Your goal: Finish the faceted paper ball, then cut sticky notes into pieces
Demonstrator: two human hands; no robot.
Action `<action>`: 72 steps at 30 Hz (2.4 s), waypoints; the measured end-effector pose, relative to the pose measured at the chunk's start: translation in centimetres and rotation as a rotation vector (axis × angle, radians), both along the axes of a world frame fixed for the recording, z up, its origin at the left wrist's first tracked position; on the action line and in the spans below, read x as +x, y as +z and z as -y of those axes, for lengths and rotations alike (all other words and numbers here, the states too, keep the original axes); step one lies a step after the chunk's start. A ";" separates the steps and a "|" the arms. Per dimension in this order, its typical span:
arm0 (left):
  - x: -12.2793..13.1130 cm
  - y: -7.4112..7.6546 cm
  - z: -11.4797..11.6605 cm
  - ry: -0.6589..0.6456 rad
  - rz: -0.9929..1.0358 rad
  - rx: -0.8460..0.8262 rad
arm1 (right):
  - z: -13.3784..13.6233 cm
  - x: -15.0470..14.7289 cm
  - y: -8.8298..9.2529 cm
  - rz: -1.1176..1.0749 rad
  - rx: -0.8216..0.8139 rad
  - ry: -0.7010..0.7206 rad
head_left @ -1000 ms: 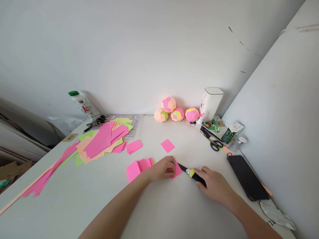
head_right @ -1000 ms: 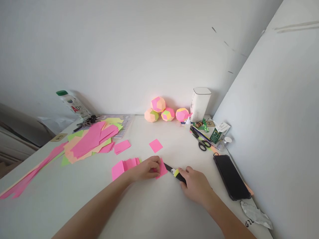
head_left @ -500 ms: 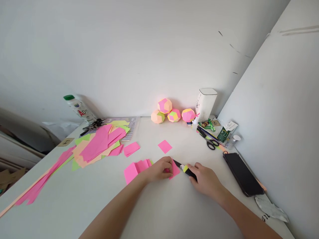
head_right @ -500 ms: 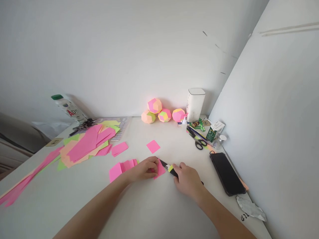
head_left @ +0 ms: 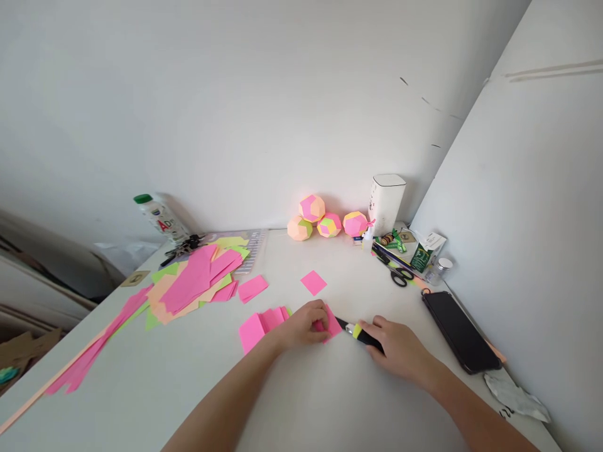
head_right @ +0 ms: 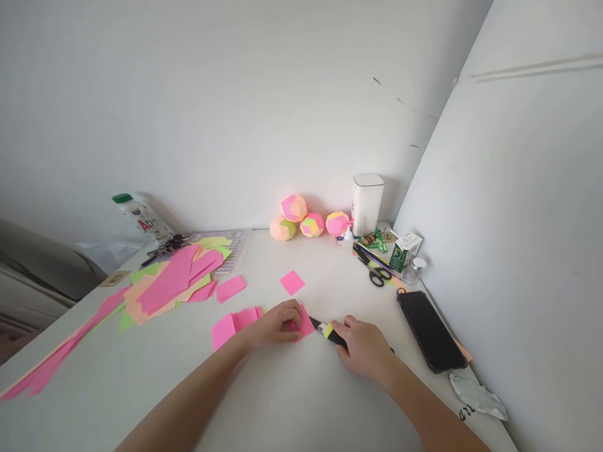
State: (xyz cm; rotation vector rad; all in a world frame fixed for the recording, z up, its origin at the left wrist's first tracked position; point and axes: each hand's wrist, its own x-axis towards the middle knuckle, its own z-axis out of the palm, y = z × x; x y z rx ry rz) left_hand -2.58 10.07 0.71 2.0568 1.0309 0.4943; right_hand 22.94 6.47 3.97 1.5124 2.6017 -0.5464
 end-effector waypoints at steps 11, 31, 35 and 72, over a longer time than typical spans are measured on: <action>0.4 -0.5 0.3 0.088 -0.030 0.036 | 0.3 2.6 -0.7 -0.233 -0.088 0.008; -1.2 -3.5 -2.7 0.485 -0.123 0.793 | 1.1 1.6 -0.2 -0.082 -0.076 0.008; -0.3 -2.9 -1.0 0.303 0.034 0.570 | 1.2 1.5 -0.1 -0.078 -0.079 0.007; 0.4 -0.2 0.3 0.026 -0.090 0.131 | -0.6 5.0 1.1 -0.331 -0.353 -0.028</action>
